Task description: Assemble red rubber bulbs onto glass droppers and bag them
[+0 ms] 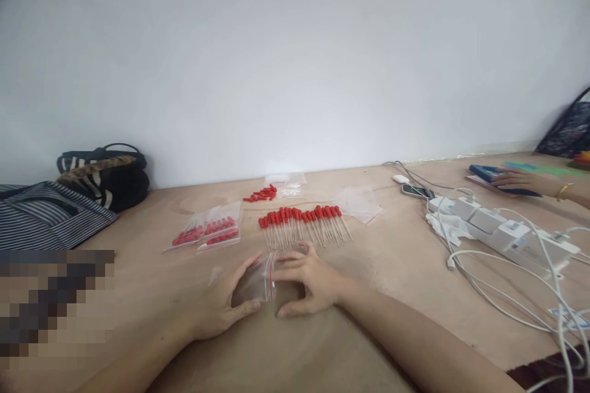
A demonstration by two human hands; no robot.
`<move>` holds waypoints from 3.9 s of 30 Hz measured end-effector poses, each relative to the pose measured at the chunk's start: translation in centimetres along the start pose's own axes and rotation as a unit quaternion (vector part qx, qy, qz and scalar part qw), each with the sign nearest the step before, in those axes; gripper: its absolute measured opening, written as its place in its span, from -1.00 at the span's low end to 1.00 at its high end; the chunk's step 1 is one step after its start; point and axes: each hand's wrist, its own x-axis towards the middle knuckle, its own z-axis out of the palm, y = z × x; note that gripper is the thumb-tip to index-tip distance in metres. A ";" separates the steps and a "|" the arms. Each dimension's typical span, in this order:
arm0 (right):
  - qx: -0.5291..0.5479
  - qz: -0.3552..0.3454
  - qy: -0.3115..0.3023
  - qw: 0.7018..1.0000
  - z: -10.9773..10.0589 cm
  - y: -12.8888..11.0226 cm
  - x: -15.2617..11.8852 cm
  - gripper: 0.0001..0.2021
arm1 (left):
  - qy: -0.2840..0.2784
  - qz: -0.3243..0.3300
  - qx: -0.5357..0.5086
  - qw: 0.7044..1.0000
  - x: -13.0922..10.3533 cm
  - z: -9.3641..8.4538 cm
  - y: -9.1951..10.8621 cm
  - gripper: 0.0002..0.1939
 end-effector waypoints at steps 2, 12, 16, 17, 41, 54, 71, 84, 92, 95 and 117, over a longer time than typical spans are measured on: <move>-0.007 0.108 0.086 0.990 -0.9 1.4 0.3 -0.66 | 0.007 0.005 0.006 1.000 0.1 0.1 0.0 -0.29; -0.117 0.543 0.170 0.814 -4.1 9.0 3.2 -0.64 | 0.009 0.021 0.022 0.999 0.5 0.2 -0.1 -0.29; -0.106 0.564 0.162 0.803 -3.7 9.3 3.7 -0.67 | 0.011 0.027 0.024 0.999 0.4 0.6 -0.4 -0.20; -0.101 0.565 0.162 0.803 -3.6 9.4 3.7 -0.68 | 0.013 0.028 0.026 0.999 0.4 0.6 -0.4 -0.17; 0.337 0.306 0.439 0.775 1.5 1.4 0.4 -0.70 | -0.006 0.067 0.068 0.995 0.5 0.3 0.2 -0.37; 0.183 0.211 0.167 0.946 1.4 -0.2 -0.6 -0.81 | -0.045 0.036 0.087 0.995 0.4 0.3 0.4 -0.33; 0.092 0.211 0.107 0.967 1.9 -0.5 1.3 -0.89 | -0.006 0.087 0.108 0.990 0.4 0.7 0.3 -0.37; -0.101 0.576 0.158 0.796 -5.3 9.3 -0.2 -0.80 | -0.034 0.160 0.111 0.980 -0.9 -0.9 -0.6 -0.40; -0.067 0.604 0.150 0.780 -4.7 10.6 1.3 -0.85 | -0.073 0.163 0.102 0.979 -0.7 -0.5 0.2 -0.41; -0.044 0.581 0.197 0.789 -5.2 10.1 1.0 -0.85 | -0.081 0.164 0.106 0.977 -0.5 -0.3 0.4 -0.40; 0.446 0.300 0.291 0.792 1.9 0.2 -0.8 -0.61 | -0.071 0.149 0.113 0.980 -0.6 0.4 -0.7 -0.35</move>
